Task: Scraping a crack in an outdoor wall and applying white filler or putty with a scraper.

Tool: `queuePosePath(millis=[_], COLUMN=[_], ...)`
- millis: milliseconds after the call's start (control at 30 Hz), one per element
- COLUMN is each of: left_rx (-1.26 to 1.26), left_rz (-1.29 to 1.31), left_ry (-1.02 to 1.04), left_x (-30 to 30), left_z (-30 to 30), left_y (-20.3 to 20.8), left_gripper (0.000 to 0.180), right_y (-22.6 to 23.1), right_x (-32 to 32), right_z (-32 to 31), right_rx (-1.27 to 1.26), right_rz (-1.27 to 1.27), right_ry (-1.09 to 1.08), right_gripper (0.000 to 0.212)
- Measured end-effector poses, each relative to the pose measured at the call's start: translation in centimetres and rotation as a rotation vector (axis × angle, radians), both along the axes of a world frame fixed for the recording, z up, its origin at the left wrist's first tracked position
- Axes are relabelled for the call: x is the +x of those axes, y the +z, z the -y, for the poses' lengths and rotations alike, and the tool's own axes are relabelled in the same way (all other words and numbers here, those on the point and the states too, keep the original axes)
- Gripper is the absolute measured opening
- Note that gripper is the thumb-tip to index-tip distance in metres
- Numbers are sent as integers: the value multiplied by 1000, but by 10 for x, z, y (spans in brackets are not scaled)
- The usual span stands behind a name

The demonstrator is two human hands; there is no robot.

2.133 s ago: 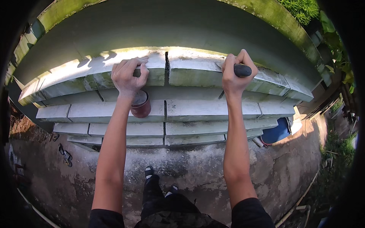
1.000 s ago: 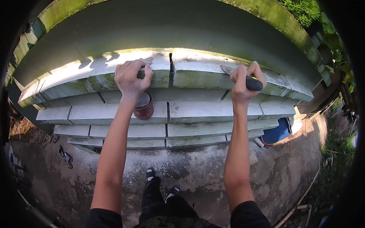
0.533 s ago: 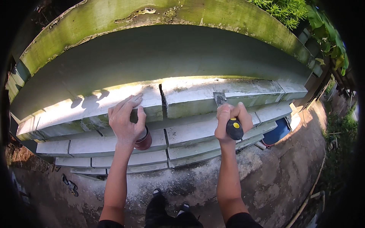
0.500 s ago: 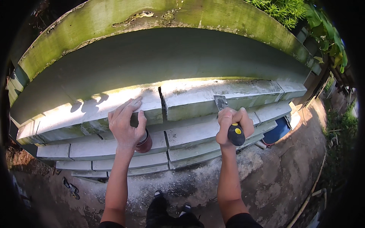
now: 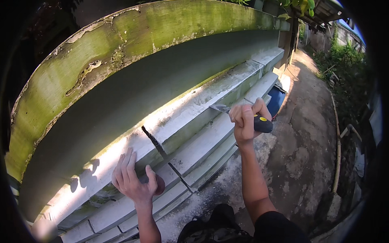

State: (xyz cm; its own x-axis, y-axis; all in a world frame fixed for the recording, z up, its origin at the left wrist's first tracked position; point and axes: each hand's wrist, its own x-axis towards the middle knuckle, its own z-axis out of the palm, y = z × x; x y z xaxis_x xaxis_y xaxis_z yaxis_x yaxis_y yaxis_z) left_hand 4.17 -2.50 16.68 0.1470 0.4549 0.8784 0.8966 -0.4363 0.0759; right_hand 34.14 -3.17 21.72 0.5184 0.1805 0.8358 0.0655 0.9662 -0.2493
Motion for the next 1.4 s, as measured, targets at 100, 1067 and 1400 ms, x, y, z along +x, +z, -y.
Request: queuePosePath(millis=[100, 1067, 1400], left_rx=[-11, -348, -255], left_rz=[-27, -138, -95], left_ry=[-27, -573, -328], left_x=[-6, 376, 412], left_z=[1, -23, -56], left_y=[-2, 62, 51], left_gripper=[44, 71, 72], right_y=[-13, -605, -622], right_x=[34, 198, 281], right_z=[-1, 354, 279], right_rx=[-67, -2383, -2195], right_rz=[-70, -652, -196], right_ry=[-676, -269, -371], right_gripper=[32, 22, 21])
